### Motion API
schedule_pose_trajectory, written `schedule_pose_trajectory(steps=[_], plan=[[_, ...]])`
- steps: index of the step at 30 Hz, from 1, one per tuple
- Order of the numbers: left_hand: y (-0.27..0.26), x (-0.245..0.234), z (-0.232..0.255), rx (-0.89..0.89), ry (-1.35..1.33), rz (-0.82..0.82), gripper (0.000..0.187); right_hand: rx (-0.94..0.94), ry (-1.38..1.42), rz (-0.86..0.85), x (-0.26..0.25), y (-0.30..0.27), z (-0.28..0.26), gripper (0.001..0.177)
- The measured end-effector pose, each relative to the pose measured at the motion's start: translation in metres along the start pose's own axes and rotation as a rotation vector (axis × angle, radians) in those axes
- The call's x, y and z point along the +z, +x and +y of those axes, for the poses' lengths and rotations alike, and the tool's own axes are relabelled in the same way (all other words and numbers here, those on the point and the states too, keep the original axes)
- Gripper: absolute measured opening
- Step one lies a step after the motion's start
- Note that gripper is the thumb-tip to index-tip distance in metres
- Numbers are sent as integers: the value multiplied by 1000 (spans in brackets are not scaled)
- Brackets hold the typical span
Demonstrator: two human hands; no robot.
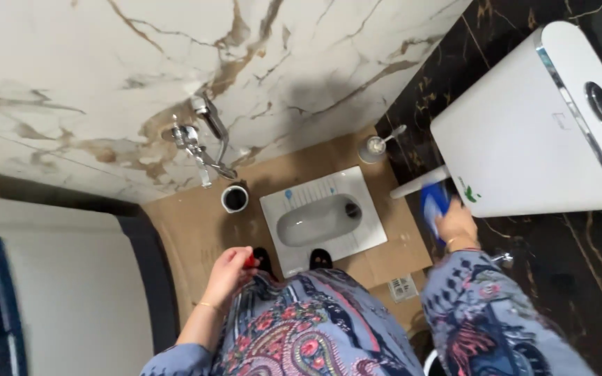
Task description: Cleaning a squat toilet using liquid cleaner and a brush.
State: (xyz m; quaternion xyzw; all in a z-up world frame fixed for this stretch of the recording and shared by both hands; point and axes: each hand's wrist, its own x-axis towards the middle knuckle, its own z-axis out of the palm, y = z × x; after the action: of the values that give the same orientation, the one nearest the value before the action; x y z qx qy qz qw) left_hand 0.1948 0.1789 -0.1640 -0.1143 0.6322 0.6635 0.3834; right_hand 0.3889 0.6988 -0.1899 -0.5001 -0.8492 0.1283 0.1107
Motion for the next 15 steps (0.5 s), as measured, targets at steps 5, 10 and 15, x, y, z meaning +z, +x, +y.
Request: schedule_pose_trajectory(steps=[5,10,15], plan=[[28,-1,4,23,42,-36,31,75,-141,-201,4,23,10,73],[13,11,-3,-14,40,-55,33,33,-18,-63,-28,31,-16,72],[11,10,1,-16,54,-62,32,-139,-37,-55,-59,59,-41,82]])
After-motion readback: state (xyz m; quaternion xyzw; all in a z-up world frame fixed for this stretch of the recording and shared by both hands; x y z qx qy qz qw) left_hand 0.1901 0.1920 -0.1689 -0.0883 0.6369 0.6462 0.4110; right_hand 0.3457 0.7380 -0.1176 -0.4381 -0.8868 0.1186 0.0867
